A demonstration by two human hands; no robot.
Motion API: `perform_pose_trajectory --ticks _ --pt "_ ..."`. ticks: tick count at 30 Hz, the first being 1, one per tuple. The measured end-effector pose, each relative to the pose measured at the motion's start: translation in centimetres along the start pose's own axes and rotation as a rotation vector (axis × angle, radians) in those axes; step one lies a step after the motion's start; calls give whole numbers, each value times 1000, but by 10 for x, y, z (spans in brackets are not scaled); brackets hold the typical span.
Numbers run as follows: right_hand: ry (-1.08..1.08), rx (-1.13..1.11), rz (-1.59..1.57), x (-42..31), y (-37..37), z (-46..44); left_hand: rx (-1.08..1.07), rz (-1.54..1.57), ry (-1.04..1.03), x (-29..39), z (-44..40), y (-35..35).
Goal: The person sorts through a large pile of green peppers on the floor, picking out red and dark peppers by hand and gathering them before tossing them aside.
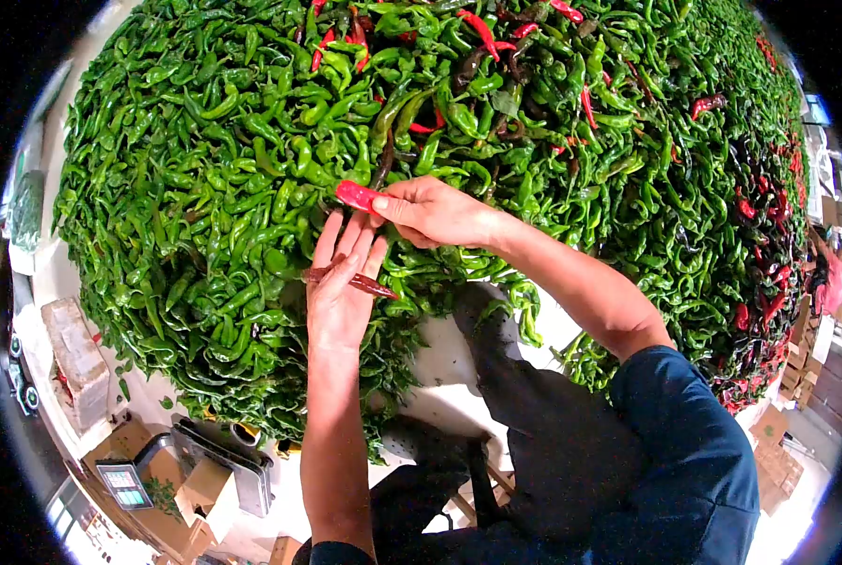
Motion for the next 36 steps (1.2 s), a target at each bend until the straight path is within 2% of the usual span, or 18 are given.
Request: perform_pose_trajectory --ticks 2,5,6,7,10,13,14,18,22,25,27,29,30,31,33,35,36 --pt "-20 -7 46 2 -1 2 -13 -10 18 -5 1 0" --pt "349 60 338 -6 -23 11 -15 56 25 -12 5 -2" --pt "384 50 612 -5 -34 16 44 83 58 -16 10 0" --pt "89 29 721 14 -38 19 116 -8 24 -16 15 3" --pt "132 -170 946 25 -62 30 136 9 39 -40 32 32" --pt "174 -98 917 27 -43 26 339 162 183 -68 57 54" --pt "150 13 997 23 -36 28 313 107 165 -71 58 55" --pt "431 205 968 -2 -26 30 278 150 133 -73 63 45" --pt "373 258 832 0 -5 12 260 143 81 -65 59 42" --pt "385 529 814 -12 33 -9 272 103 44 -57 59 40" --pt "328 727 831 -20 72 -42 261 32 16 -60 58 44" --pt "206 809 867 -16 89 -70 262 -12 2 -61 55 42" --pt "217 670 627 4 100 -94 275 -18 2 -61 56 39" --pt "315 741 689 -1 88 -83 291 -24 2 -61 57 39" --pt "599 507 755 -19 19 -46 305 -35 -25 -55 58 39" --pt "354 196 850 10 -12 -30 346 -42 -22 -50 63 44" --pt "280 140 808 16 -19 -21 328 -60 -33 -49 63 46"
Point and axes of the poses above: each hand's wrist, its own z-axis away from the middle knuckle, its own y-axis out of the back of the hand, x = y × z, the point moved 9 cm from there along -z, towards the middle knuckle, and after that the axes turned 15 degrees about -z, right-handed, at the moved point
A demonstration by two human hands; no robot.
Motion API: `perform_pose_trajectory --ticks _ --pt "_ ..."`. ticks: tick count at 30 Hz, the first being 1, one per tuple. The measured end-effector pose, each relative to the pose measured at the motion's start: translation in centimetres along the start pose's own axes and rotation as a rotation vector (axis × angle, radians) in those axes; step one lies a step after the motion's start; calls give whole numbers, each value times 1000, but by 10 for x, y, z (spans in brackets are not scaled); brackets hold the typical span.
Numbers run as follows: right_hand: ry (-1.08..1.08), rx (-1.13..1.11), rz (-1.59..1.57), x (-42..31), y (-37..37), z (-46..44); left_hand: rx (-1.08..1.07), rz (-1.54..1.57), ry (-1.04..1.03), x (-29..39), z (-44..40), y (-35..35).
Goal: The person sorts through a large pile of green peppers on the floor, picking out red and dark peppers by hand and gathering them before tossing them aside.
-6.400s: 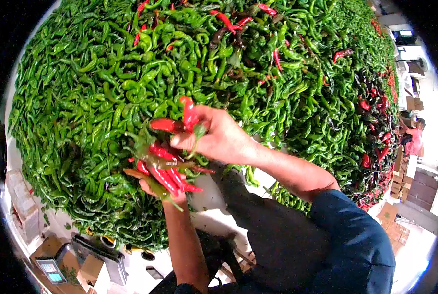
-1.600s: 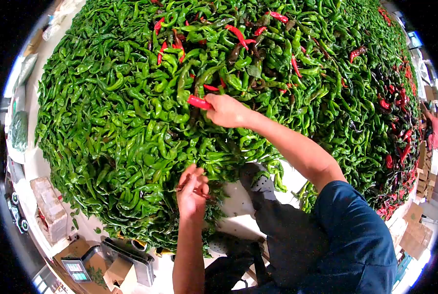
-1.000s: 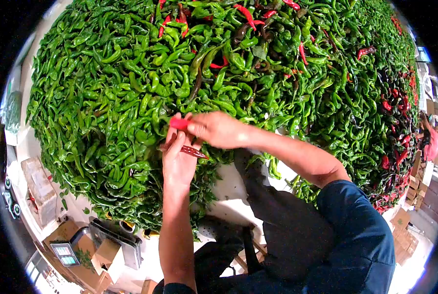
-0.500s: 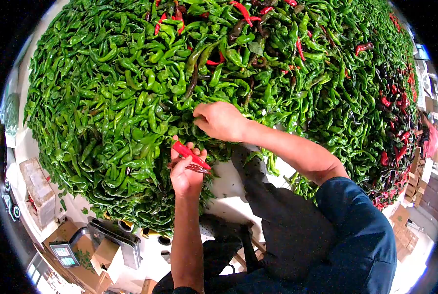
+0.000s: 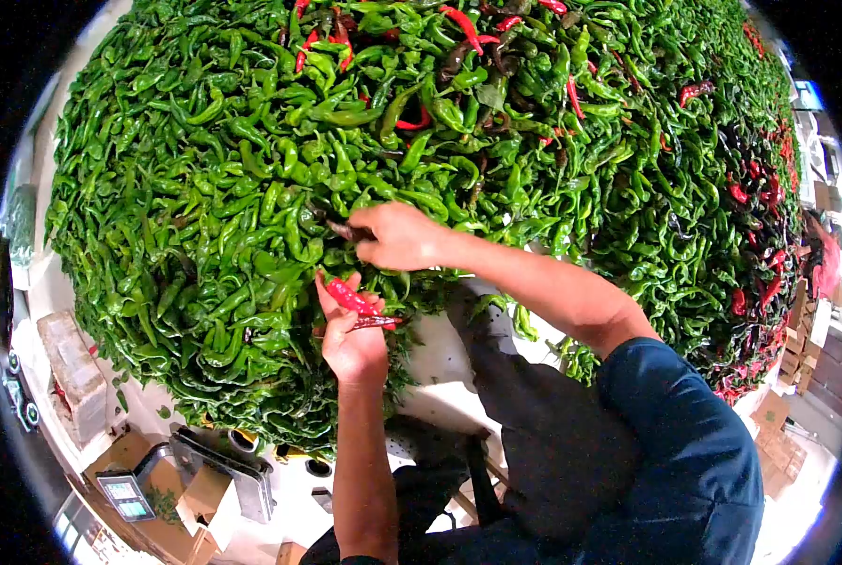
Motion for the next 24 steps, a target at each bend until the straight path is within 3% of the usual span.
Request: perform_pose_trajectory --ticks 1,4,5,10,13,17,24 --pt "-50 -70 -49 -2 -7 11 31 -50 12 -1 1 2" --pt "80 -182 -100 -37 -24 39 -56 9 8 -3 -3 -13" --pt "248 -103 -56 -45 -28 45 -59 47 6 -3 -3 -22" --pt "110 -2 94 -53 -20 45 -194 172 92 -5 -5 -43" --pt "256 279 2 -62 -15 58 -194 303 95 0 -3 -48" --pt "564 314 170 -75 -20 69 -187 368 78 0 -3 -48" --pt "446 -85 198 -67 -51 72 -81 120 -42 -11 -1 -20"
Point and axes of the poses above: each hand's wrist, its own z-axis away from the middle knuckle, its own y-axis out of the back of the hand, x = y × z, the point moved 9 cm from there along -z, towards the middle knuckle, and after that the axes turned 15 degrees about -z, right-handed, at the moved point
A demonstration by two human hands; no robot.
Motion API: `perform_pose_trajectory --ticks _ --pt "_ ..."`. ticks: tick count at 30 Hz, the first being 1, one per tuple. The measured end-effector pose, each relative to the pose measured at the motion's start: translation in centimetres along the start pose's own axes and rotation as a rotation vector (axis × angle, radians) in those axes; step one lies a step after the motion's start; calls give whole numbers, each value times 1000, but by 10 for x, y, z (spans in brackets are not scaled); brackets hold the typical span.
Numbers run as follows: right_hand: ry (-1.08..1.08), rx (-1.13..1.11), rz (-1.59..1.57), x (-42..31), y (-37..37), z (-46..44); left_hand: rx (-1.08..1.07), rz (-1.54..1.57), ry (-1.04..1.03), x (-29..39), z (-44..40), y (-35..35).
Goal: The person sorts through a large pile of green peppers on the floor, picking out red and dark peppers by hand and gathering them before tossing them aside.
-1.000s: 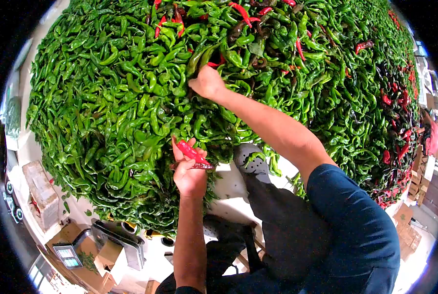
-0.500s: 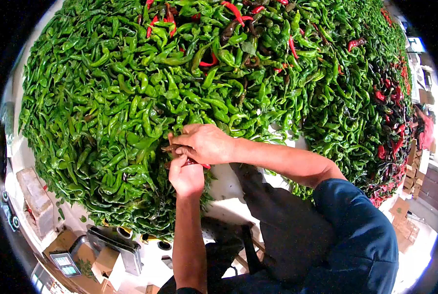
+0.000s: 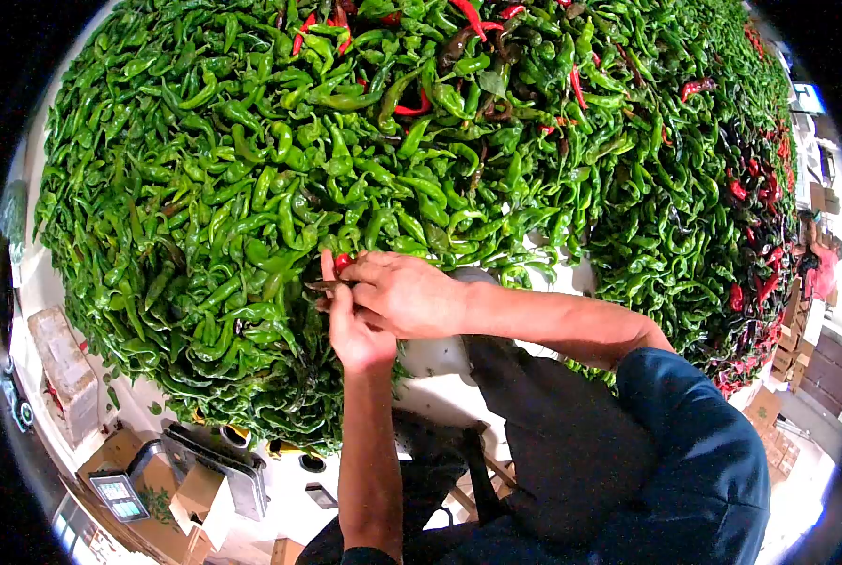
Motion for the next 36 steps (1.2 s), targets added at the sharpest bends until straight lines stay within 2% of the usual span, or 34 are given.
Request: perform_pose_trajectory --ticks 1,2,5,6,7,9,11,12,13,15,17,19,21,22,23,25,27,30,33,35,36 --pt "-29 -44 7 2 -1 -3 -21 -68 -41 2 1 -1" --pt "-134 -63 -108 9 0 -8 -48 -6 -64 4 3 -3" --pt "-535 -142 -520 22 12 -15 88 -271 -52 3 -2 16" --pt "-758 -122 -962 33 2 -13 81 -226 -75 1 -2 21" --pt "-804 -102 -1151 52 -12 -14 111 -237 -13 2 -4 24" --pt "-727 154 -1158 83 0 -27 236 -251 130 9 -6 33" --pt "-694 395 -1207 106 21 -44 331 -231 47 33 -4 38" --pt "-604 369 -954 116 29 -59 315 -217 32 37 -5 43" --pt "-566 452 -891 124 30 -68 298 -205 20 41 -5 47" --pt "-630 395 -385 142 27 -79 294 -173 50 43 -3 48" --pt "-621 310 -81 155 13 -94 322 -197 72 39 -2 49" --pt "-581 284 -153 159 12 -94 321 -196 92 35 0 50" --pt "-544 436 -605 179 15 -78 335 -187 102 36 3 49" --pt "-699 439 -750 145 37 -65 326 -192 84 37 4 51" --pt "-726 440 -985 143 38 -53 312 -195 66 37 4 54" --pt "-765 362 -1104 145 39 -36 291 -215 55 38 1 48" --pt "-691 366 -1399 139 35 -29 287 -254 75 40 -1 37" --pt "-619 352 -1792 123 25 -29 155 -197 47 44 -12 14" --pt "-662 267 -1866 106 8 -28 144 -125 18 54 -24 10" --pt "-657 181 -1762 98 -3 -27 153 -80 18 58 -31 16" --pt "-661 125 -1743 92 -9 -26 92 -79 6 61 -33 13"
Point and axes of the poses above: each hand's wrist, its own z-axis away from the middle knuckle, its own y-axis out of the back of the hand, x = y × z, the point moved 9 cm from there along -z, towards the middle knuckle, and after that the axes turned 15 degrees about -z, right-handed, at the moved point
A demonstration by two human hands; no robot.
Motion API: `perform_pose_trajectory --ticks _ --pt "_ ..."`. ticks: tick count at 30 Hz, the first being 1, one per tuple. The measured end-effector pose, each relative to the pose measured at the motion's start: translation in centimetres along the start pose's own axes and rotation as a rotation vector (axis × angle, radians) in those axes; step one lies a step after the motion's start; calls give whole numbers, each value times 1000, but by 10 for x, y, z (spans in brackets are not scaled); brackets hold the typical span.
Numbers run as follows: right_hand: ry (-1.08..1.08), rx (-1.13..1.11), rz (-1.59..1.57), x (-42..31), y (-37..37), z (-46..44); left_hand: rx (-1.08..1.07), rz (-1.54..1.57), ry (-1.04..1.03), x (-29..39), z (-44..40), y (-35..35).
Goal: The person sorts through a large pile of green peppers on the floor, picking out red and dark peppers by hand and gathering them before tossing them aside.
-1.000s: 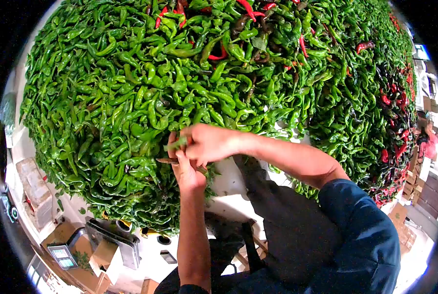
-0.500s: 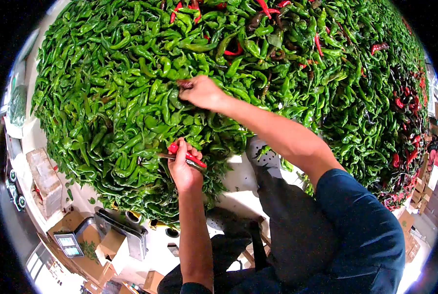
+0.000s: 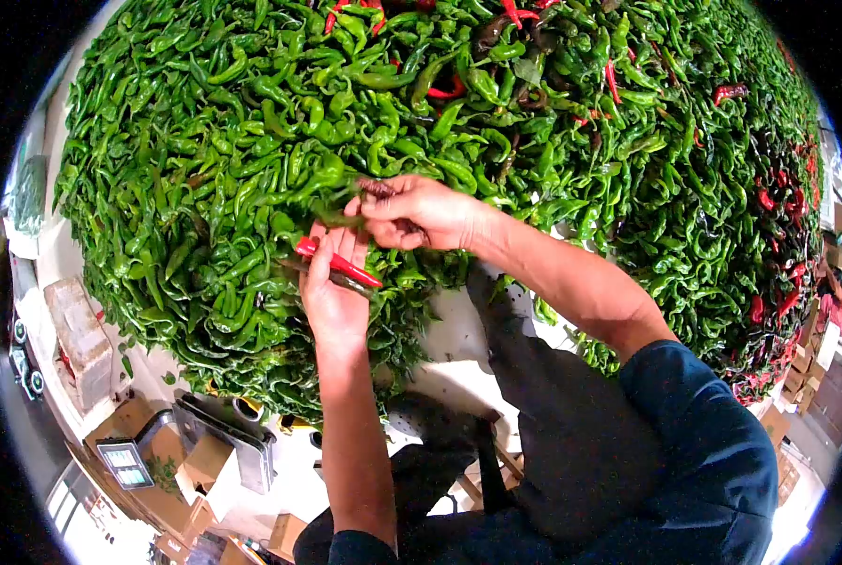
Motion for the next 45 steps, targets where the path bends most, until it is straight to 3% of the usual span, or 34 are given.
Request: perform_pose_trajectory --ticks 2,5,6,7,9,12,15,18,22,25,27,29,32,33,35,38,39,41,45 --pt "-46 6 127 17 -13 6 -43 7 0 2 -3 5" --pt "45 92 816 22 -14 16 89 -25 -35 13 2 30" --pt "535 26 1115 5 -19 25 227 -52 -38 19 11 41" --pt "496 201 1344 -4 -14 34 225 -119 -124 31 16 43" --pt "633 466 1491 -36 -3 50 277 -325 -271 61 23 43" --pt "602 704 1583 -81 13 54 488 -703 -440 112 36 43" --pt "619 467 1821 -87 -3 27 542 -715 -532 143 47 33" --pt "136 364 2130 -64 4 -14 513 -620 -417 120 46 38" --pt "65 396 2176 -55 23 -34 434 -602 -252 64 51 38" --pt "296 191 1600 -68 27 -9 380 -487 -174 34 53 42" --pt "143 285 1287 -80 30 28 337 -356 -68 13 51 42" --pt "207 274 1106 -88 38 57 211 -131 109 -15 47 38" --pt "378 622 1195 -132 60 84 124 23 246 -49 48 20" --pt "486 659 1179 -149 60 86 98 49 286 -59 50 15" --pt "480 662 1270 -173 51 70 110 22 350 -76 57 6" --pt "533 811 1626 -195 57 22 122 -6 396 -96 64 1" --pt "401 764 1565 -190 78 1 110 -35 373 -93 66 -4" --pt "189 840 1749 -182 78 -21 100 -55 368 -93 66 -4" --pt "-13 856 1837 -182 67 -23 143 -59 365 -81 68 1"
Point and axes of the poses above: each hand's wrist, its own z-axis away from the middle knuckle, its own y-axis out of the back of the hand, x = y × z, the point moved 9 cm from there along -z, towards the middle knuckle, and after that the axes turned 15 degrees about -z, right-handed, at the moved point
